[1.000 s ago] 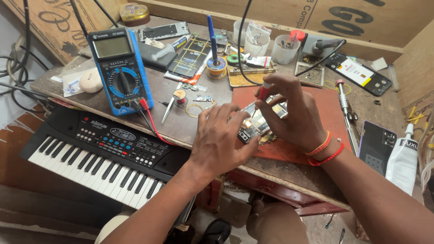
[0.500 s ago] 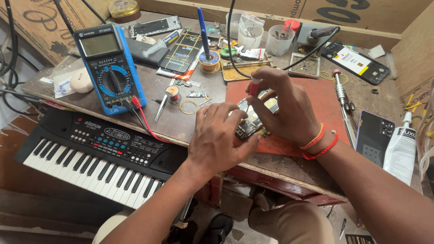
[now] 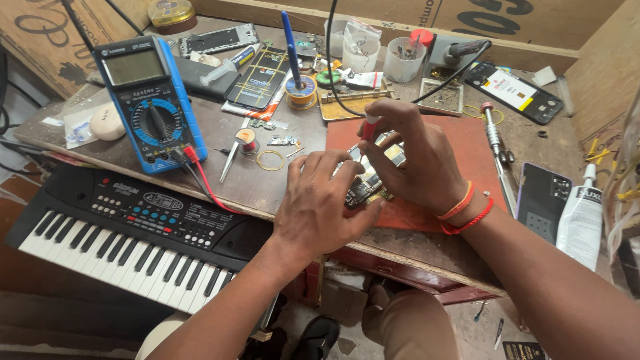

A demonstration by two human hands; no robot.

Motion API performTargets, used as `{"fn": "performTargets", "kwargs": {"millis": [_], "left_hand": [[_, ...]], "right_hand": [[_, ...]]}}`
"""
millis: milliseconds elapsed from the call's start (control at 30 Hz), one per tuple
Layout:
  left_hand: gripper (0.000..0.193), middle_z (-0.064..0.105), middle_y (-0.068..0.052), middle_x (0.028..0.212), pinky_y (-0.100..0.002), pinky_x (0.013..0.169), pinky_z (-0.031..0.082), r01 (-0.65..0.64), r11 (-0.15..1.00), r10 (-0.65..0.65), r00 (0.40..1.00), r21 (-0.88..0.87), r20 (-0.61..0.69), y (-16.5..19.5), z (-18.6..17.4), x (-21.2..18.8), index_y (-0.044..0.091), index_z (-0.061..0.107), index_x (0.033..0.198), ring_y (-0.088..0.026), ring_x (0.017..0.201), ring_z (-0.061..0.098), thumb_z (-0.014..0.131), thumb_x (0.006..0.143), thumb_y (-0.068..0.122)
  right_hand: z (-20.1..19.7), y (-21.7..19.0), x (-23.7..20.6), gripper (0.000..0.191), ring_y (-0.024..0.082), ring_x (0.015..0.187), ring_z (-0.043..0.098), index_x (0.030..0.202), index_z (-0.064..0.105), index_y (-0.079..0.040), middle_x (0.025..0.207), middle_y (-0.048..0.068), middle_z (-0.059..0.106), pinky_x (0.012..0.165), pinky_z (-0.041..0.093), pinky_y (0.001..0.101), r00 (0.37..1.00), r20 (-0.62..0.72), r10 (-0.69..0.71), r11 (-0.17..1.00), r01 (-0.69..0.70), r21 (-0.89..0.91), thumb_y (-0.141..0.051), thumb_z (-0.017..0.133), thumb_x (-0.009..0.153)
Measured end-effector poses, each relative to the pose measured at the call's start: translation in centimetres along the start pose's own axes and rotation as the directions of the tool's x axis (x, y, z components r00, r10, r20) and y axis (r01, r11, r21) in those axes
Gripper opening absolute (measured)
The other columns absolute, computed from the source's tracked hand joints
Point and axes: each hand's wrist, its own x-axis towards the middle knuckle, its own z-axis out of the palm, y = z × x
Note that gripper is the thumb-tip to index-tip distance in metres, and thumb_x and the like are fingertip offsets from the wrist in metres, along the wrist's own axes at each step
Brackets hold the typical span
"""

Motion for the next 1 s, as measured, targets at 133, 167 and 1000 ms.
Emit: {"fn": "performTargets", "kwargs": {"millis": [133,167,1000], "left_hand": [[0.05,0.063,-0.015,0.117,-0.051,0.104,0.038,-0.006,1.0,0.006,1.0,0.003,-0.022,-0.1,-0.4,-0.4,0.002,0.066,0.112,-0.031,0.115,0.059,0.078,0.083,0.041],[0.05,0.063,-0.015,0.117,-0.051,0.103,0.038,-0.009,1.0,0.009,0.999,0.006,-0.032,-0.2,-0.4,-0.4,0.002,0.066,0.112,-0.032,0.115,0.059,0.078,0.083,0.041],[0.053,0.061,-0.009,0.124,-0.051,0.106,0.037,-0.138,0.99,0.138,0.99,0.006,-0.028,-1.5,0.2,-0.4,0.009,0.067,0.122,-0.029,0.121,0.056,0.079,0.076,0.035]], "right_hand": [[0.2,-0.2,0.1,0.05,0.022,0.094,0.076,0.134,0.042,-0.002,0.106,0.012,0.07,0.075,0.064,0.0312,1.0,0.002,-0.018,0.999,0.018,-0.032,0.0,0.075,0.096],[0.2,-0.2,0.1,0.05,0.022,0.094,0.076,0.134,0.042,-0.002,0.106,0.012,0.069,0.075,0.064,0.0309,1.0,0.003,-0.018,1.0,0.018,-0.024,0.0,0.075,0.096],[-2.9,-9.0,3.1,0.032,0.029,0.091,0.072,0.113,0.064,-0.002,0.093,0.01,0.067,0.069,0.06,0.0387,0.917,0.058,-0.395,0.919,0.395,0.005,-0.009,0.078,0.085]]}}
